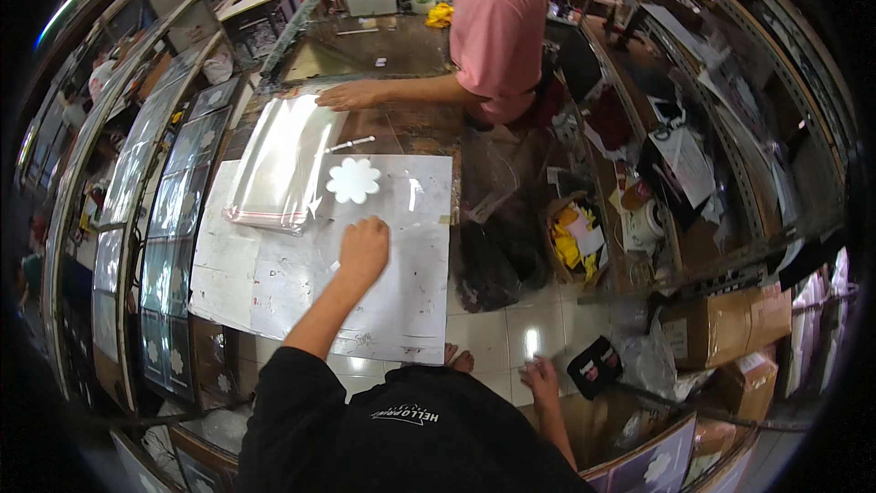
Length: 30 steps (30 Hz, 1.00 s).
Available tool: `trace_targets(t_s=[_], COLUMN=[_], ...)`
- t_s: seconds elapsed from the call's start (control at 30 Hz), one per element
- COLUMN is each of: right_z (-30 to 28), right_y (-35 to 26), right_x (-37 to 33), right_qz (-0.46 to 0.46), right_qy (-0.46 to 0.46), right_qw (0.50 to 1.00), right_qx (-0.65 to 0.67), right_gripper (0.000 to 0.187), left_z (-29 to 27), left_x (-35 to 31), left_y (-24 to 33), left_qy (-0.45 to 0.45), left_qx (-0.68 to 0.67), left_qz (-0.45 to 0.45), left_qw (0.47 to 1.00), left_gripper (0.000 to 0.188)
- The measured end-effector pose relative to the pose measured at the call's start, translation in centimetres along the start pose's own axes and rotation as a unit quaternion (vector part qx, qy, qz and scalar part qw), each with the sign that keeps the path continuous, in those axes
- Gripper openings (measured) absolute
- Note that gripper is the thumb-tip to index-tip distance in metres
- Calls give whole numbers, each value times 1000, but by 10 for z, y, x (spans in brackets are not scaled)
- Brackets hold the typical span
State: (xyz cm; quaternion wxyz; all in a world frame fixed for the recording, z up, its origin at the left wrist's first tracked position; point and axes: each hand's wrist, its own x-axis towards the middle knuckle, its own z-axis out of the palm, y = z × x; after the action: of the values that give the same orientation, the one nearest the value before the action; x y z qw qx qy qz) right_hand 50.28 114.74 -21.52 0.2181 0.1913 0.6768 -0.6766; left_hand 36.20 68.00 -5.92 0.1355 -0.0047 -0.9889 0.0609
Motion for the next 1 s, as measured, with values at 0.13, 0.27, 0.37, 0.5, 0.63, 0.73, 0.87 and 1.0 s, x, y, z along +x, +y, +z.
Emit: trace_targets(t_s=[0.13, 0.27, 0.37, 0.5, 0.63, 0.73, 0.87, 1.0], right_z=[72, 115, 123, 101, 36, -34, -134, -240], right_y=[-147, -212, -193, -184, -167, -163, -198, -233], right_x=[-21, -31, -8, -8, -21, -38, -90, -163], right_qz=[-166, -155, -193, -130, -185, -208, -176, -200], right_qy=[-229, -243, -117, 21, 150, 168, 103, 183], right_qw=[959, 957, 970, 976, 957, 944, 971, 954], right_qx=[13, -34, -93, -171, -165, -191, -124, -124], right_gripper=[70, 80, 72, 63, 51, 38, 32, 30], left_z=[-22, -33, -37, -36, -72, -107, -124, -135], left_x=[2, 0, -2, -3, 2, 4, 8, 9], left_y=[95, 164, 192, 227, 276, 304, 330, 365], left_qy=[-50, -65, -78, -169, -203, -232, -214, -164], left_qx=[-65, -150, -262, -263, -277, -350, -449, -523], left_qz=[80, 194, 271, 297, 409, 463, 464, 431], left_qw=[993, 967, 923, 902, 845, 781, 733, 717], left_gripper=[15, 16, 21, 26, 41, 51, 53, 42])
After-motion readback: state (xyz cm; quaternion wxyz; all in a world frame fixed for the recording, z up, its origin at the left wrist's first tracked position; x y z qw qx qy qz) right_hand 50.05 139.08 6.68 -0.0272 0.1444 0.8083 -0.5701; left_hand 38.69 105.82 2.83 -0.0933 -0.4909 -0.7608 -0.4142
